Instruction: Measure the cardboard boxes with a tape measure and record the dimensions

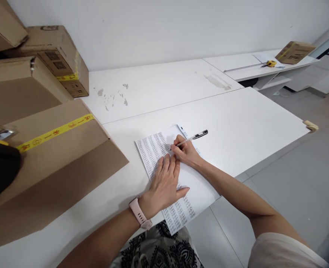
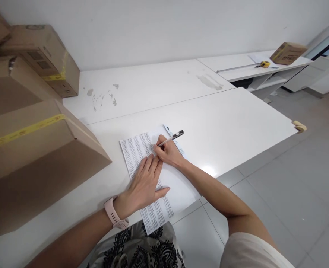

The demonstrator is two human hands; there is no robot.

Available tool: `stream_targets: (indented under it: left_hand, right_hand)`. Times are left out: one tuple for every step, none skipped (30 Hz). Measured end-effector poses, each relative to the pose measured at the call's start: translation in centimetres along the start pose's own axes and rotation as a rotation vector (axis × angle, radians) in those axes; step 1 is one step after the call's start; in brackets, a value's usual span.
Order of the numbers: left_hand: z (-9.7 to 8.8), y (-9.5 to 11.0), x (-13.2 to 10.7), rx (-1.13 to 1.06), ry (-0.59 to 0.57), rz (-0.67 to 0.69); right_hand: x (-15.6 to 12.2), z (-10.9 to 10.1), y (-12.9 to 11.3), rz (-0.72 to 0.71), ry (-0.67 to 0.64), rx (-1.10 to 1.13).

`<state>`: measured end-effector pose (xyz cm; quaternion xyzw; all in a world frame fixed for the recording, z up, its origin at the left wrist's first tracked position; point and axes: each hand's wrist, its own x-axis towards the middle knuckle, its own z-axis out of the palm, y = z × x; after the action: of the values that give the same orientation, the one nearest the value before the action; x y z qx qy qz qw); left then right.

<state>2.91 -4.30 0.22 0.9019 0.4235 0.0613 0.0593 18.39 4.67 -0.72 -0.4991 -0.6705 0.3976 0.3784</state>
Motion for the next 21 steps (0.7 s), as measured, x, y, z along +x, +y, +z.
stream_targets:
  left_hand:
    - [-0.01,-0.02,0.03,0.001,-0.002,0.0]
    - [-0.01,-0.04,0.05,0.002,-0.001,-0.002]
    - [0.0,-0.06,0.06,0.003,-0.001,0.0]
    - [0.01,-0.07,0.07,0.005,0.0,0.003]
    - [0.03,-0.08,0.06,0.007,0.0,0.006]
    - [0.04,-0.08,0.06,0.009,0.001,0.006]
    - [0.05,-0.09,0.05,0.01,0.001,0.006]
    - [0.06,-0.09,0.03,0.011,0.003,0.004]
    - [0.08,-0.09,0.02,0.012,0.005,0.004]
    - [0.1,-0.09,0.0,0.014,0.008,0.004]
    - [0.13,-0.1,-0.02,0.017,0.013,0.004]
    - [0.17,-0.1,-0.03,0.021,0.017,0.004]
    - [0.2,-0.1,-0.04,0.025,0.021,0.003]
    - [0.23,-0.1,-0.04,0.027,0.023,0.002]
    - [0.25,-0.09,-0.05,0.026,0.025,0.001]
    - [0.26,-0.07,-0.05,0.024,0.026,-0.001]
    - [0.26,-0.06,-0.06,0.021,0.024,-0.003]
    - [0.26,-0.04,-0.06,0.018,0.022,-0.003]
    - [0.25,-0.03,-0.06,0.017,0.018,-0.003]
    - [0.25,-0.02,-0.07,0.019,0.015,-0.004]
    - [0.25,-0.03,-0.08,0.022,0.012,-0.004]
  right_hand:
    - [-0.01,0.01,-0.04,0.004,-0.003,0.003]
    - [-0.01,0.02,-0.06,0.008,-0.006,0.005]
    - [0.0,0.03,-0.09,0.011,-0.009,0.006]
    - [0.02,0.03,-0.11,0.01,-0.013,0.004]
    - [0.04,0.03,-0.14,0.005,-0.016,-0.001]
    - [0.06,0.02,-0.18,-0.003,-0.018,-0.007]
    - [0.06,0.02,-0.23,-0.011,-0.02,-0.012]
    - [0.06,0.01,-0.29,-0.017,-0.021,-0.016]
    - [0.06,0.01,-0.35,-0.02,-0.021,-0.019]
    - [0.05,0.01,-0.43,-0.019,-0.021,-0.021]
    - [0.04,0.01,-0.49,-0.017,-0.021,-0.024]
    - [0.04,0.02,-0.56,-0.016,-0.022,-0.026]
    - [0.03,0.04,-0.6,-0.019,-0.024,-0.03]
    - [0.04,0.06,-0.62,-0.026,-0.025,-0.033]
    - [0.05,0.09,-0.63,-0.035,-0.024,-0.038]
    - [0.05,0.11,-0.61,-0.044,-0.021,-0.042]
    - [0.06,0.13,-0.58,-0.049,-0.017,-0.045]
    - [0.06,0.14,-0.54,-0.052,-0.014,-0.049]
    - [0.06,0.14,-0.49,-0.054,-0.012,-0.054]
    - [0.06,0.13,-0.45,-0.055,-0.012,-0.059]
    - [0.05,0.11,-0.39,-0.055,-0.012,-0.065]
